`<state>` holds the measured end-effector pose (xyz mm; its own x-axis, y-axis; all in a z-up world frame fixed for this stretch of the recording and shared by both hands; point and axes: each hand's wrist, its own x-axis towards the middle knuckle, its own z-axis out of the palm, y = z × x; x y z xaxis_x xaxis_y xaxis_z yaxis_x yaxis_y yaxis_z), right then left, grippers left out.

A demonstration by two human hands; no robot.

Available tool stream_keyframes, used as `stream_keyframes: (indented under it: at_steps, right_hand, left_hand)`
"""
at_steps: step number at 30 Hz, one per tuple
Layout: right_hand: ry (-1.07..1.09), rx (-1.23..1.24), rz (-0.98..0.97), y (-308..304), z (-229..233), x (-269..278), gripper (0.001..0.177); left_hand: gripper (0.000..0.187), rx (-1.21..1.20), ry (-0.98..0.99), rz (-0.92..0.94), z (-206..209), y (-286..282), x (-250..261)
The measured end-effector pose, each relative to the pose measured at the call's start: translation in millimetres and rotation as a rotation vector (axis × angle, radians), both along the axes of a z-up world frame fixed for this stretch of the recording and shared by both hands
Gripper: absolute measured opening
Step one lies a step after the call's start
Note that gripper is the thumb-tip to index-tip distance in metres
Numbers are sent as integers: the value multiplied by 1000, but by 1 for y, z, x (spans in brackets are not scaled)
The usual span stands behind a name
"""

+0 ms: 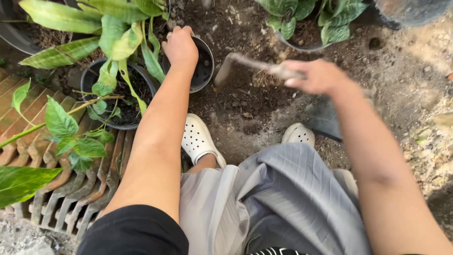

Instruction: Repotting small plants into plastic pots and organizing them in a garden setting.

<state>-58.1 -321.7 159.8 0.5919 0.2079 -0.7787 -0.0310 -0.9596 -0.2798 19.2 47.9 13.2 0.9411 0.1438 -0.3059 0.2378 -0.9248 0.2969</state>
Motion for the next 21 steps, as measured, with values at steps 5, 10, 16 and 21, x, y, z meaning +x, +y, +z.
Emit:
stream_keyframes:
  at_steps: [5, 10, 16, 21]
  right_hand:
    - [86, -53, 132, 6, -36, -3, 59]
    - [83, -185, 156, -35, -13, 4, 58]
    - [44, 10, 242, 36, -8, 11, 62]
    - [96, 75, 129, 61, -74, -12, 63]
  left_hand:
    - [19, 68, -40, -39, 21, -9, 9]
    - [23, 22, 23, -37, 8, 3, 4]
    - [29, -53, -202, 60, 24, 1, 24]
    - [28, -99, -233, 85, 29, 0, 17]
